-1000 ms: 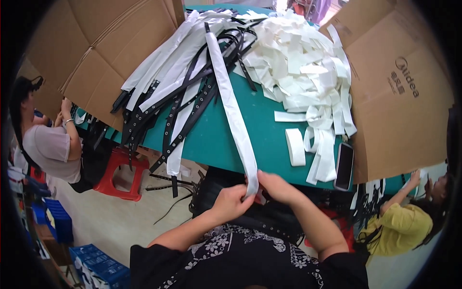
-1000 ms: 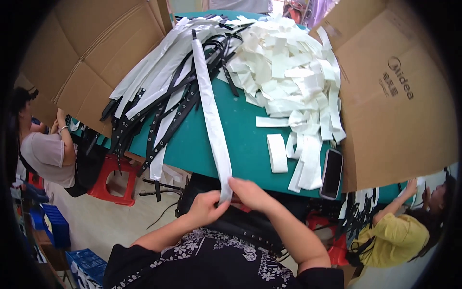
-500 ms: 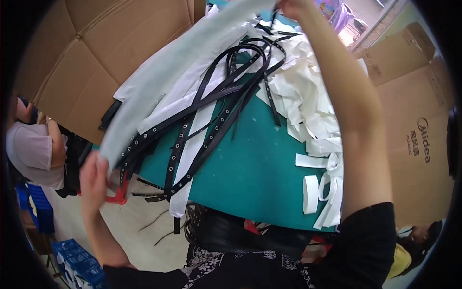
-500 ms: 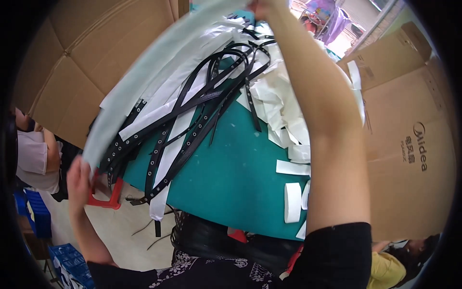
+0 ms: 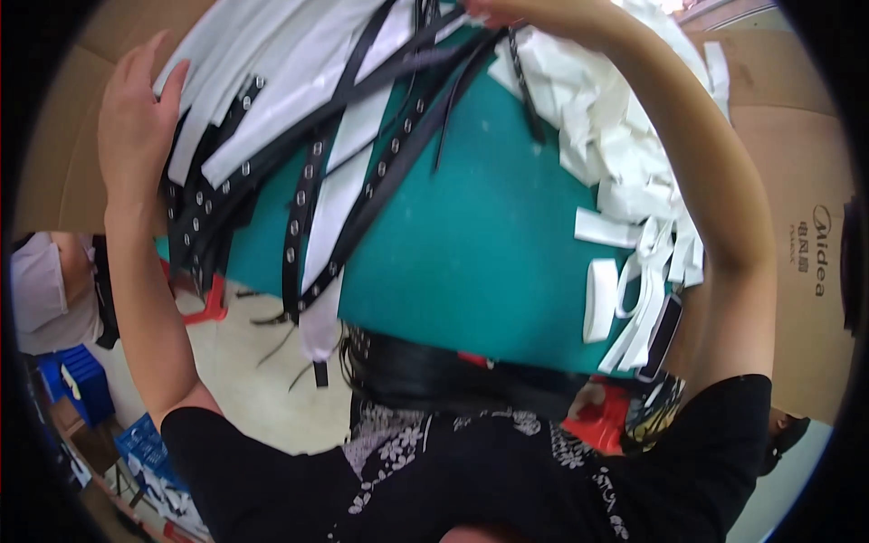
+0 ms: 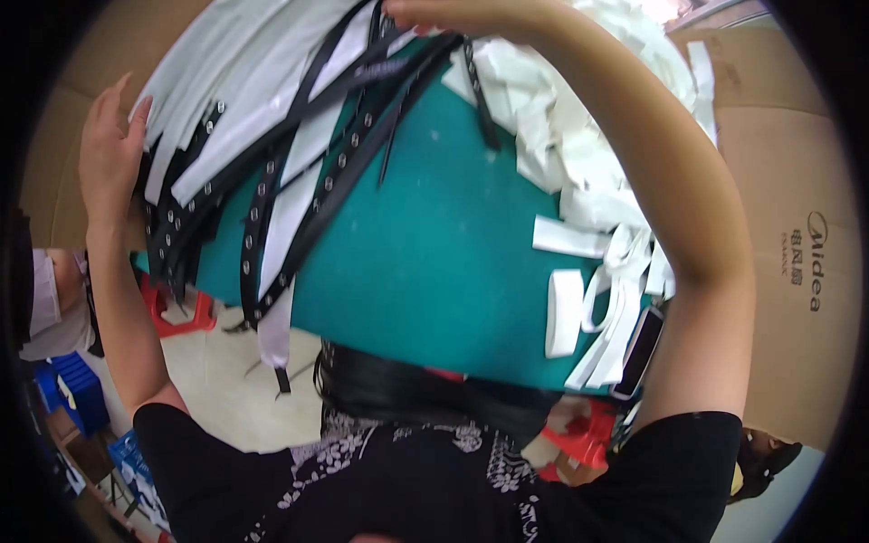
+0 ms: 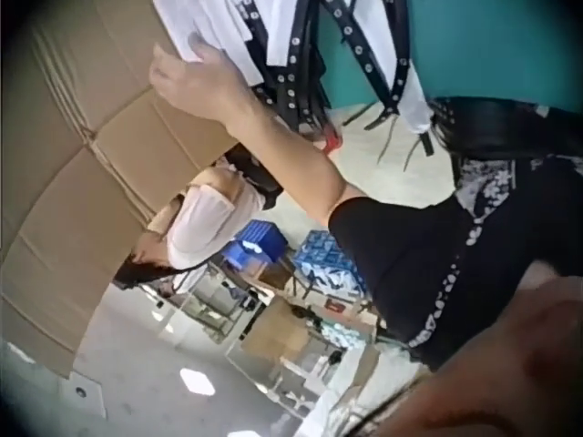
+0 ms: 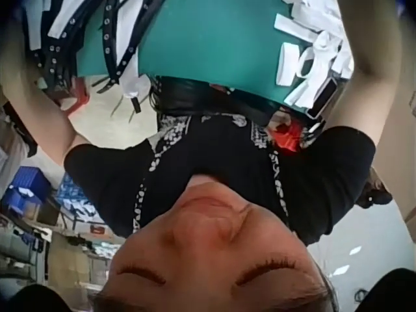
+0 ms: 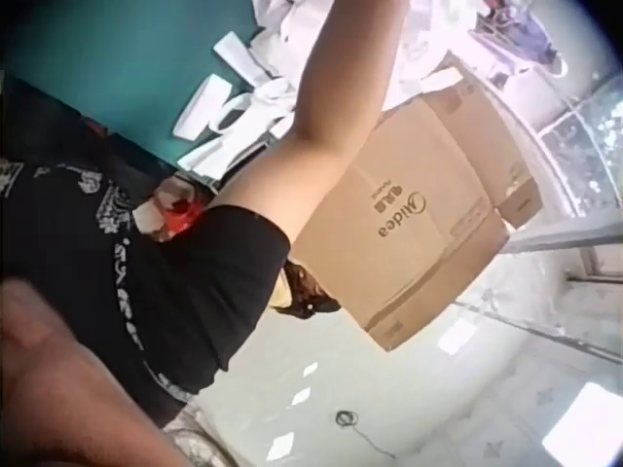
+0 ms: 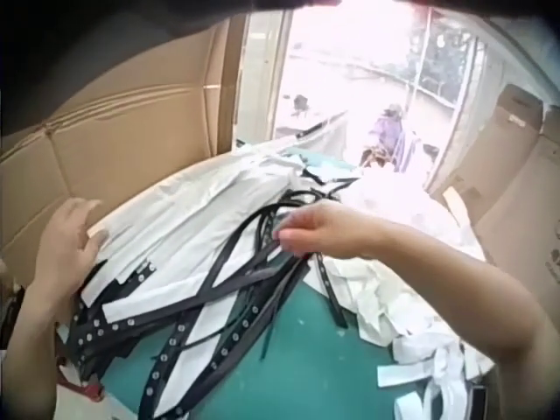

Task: Assembling white straps and black components for belts on a factory workbench.

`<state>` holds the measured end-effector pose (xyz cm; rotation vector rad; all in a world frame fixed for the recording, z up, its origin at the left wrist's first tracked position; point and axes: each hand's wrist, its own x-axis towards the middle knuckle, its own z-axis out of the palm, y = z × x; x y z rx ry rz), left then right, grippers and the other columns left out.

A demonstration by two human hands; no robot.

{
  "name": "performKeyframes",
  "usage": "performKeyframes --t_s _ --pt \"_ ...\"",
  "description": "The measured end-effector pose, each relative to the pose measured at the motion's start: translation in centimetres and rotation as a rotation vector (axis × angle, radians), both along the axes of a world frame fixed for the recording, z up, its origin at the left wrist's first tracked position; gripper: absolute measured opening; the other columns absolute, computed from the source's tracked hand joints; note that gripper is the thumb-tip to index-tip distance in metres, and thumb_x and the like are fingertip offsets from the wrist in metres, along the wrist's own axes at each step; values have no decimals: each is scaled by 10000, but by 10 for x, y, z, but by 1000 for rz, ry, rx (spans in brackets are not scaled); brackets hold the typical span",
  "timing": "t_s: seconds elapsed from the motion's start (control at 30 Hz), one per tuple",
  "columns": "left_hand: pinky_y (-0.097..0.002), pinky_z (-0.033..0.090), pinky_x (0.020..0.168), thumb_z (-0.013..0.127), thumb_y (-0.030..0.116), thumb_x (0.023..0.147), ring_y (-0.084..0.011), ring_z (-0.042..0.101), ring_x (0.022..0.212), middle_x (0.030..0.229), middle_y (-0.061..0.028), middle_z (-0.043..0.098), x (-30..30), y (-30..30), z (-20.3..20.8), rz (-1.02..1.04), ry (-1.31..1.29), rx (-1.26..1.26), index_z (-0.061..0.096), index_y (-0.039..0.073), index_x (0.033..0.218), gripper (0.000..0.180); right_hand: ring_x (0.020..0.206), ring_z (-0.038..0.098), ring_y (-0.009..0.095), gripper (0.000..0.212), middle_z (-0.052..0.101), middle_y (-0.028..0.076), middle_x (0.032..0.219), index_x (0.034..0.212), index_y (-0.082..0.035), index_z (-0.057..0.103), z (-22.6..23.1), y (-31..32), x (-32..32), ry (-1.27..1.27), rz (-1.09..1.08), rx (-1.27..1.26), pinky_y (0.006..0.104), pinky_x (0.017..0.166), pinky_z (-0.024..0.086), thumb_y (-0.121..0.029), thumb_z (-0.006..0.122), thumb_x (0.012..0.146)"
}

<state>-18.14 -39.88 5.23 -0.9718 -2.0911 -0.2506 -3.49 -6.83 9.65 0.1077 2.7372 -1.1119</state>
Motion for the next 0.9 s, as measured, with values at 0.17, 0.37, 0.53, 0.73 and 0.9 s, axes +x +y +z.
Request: performKeyframes --t_s 0.17,0.37,0.53,0.73,0.9 --pt "-204 441 570 656 149 753 -74 562 619 744 -54 611 136 -39 22 -733 -1679 -151 619 -1 928 234 873 581 230 253 600 124 966 1037 -19 572 -7 -79 185 -156 477 -383 322 772 463 -192 538 857" --pt "-274 463 546 590 137 807 -167 603 599 662 -89 614 246 -71 -72 -573 -1754 -712 621 -1 892 165 918 560 289 250 593 131 975 1040 -14 560 -79 -134 388 -581 37 -363 344 805 443 -185 498 869" --pt "-324 455 669 686 133 675 -252 555 763 787 -90 566 326 -77 -125 -774 -1276 -480 598 26 875 243 993 508 314 307 546 152 1042 1050 -21 545 -161 -178 494 -206 -380 34 361 856 412 -199 573 801" --pt "-343 451 710 686 146 660 -242 548 822 869 -85 582 344 -74 -133 -960 -1142 -692 587 56 882 260 1077 436 296 341 487 146 1110 1070 -37 531 -177 -211 503 -68 -580 106 366 912 357 -190 597 772" --pt "-343 454 582 661 193 711 -266 565 695 792 -70 558 347 -42 -77 -957 -1317 -636 535 96 965 300 913 565 235 273 612 110 930 944 -23 622 -164 -202 463 35 -709 -212 322 873 397 -250 487 874"
